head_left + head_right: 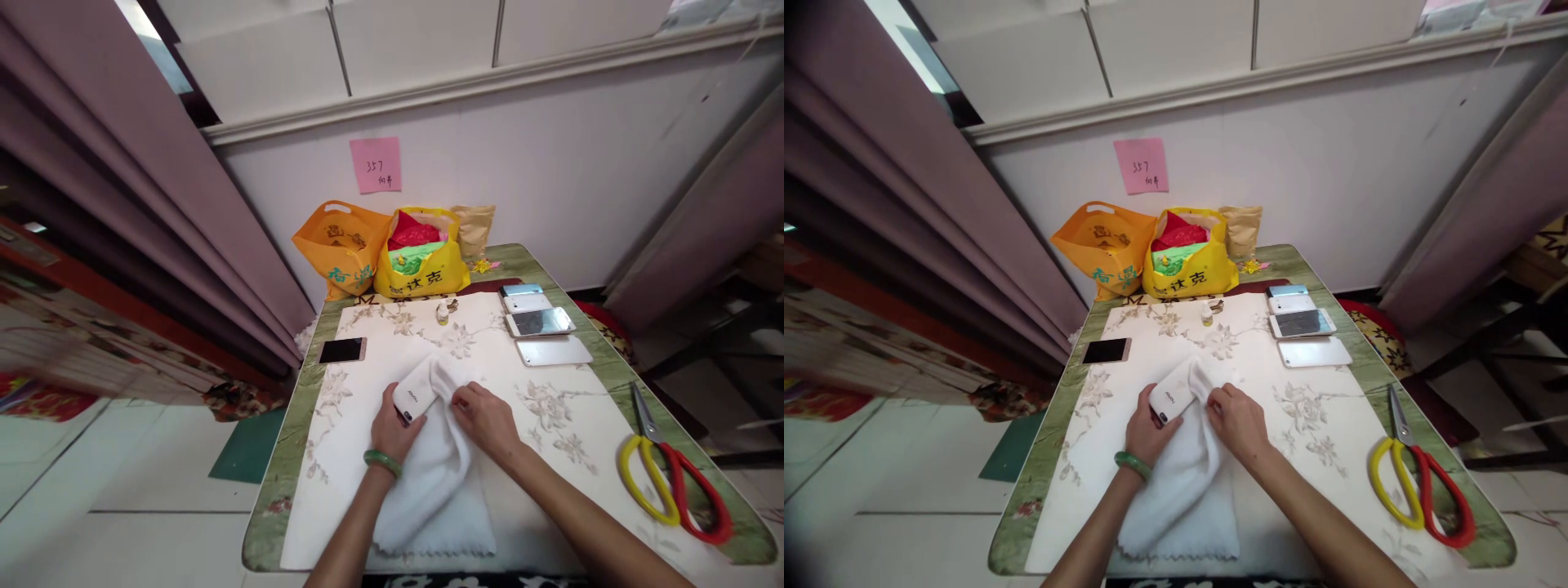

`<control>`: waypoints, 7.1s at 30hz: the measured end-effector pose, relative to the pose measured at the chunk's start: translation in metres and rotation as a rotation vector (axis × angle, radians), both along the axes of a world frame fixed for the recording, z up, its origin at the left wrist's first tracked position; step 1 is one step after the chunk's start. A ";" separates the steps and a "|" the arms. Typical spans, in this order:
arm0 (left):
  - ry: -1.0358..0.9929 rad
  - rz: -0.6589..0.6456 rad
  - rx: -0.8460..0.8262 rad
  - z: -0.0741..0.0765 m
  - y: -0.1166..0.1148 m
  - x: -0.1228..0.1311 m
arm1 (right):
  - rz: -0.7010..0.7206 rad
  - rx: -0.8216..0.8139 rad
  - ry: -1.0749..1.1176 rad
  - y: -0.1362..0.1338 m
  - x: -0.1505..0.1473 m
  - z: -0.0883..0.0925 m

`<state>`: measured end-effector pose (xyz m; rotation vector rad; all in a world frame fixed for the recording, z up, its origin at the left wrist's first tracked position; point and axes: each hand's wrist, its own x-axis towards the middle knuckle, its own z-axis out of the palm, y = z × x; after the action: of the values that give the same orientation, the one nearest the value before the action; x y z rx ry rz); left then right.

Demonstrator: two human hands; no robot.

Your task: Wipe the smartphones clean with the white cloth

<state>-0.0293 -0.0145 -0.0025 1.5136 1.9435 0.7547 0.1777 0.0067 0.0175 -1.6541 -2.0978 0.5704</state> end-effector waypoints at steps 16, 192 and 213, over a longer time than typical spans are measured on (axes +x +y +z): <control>0.015 0.022 -0.007 0.008 -0.001 0.004 | -0.324 -0.389 1.263 -0.007 0.007 -0.013; 0.030 -0.018 -0.014 0.010 0.000 0.002 | 0.299 0.216 0.029 0.015 0.001 0.011; 0.055 0.019 -0.004 0.004 0.001 0.004 | 0.645 -0.271 -0.105 -0.106 0.059 0.033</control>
<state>-0.0257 -0.0133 0.0015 1.5304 2.0014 0.7243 0.2363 -0.0994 0.0509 -1.1129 -2.7361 1.0158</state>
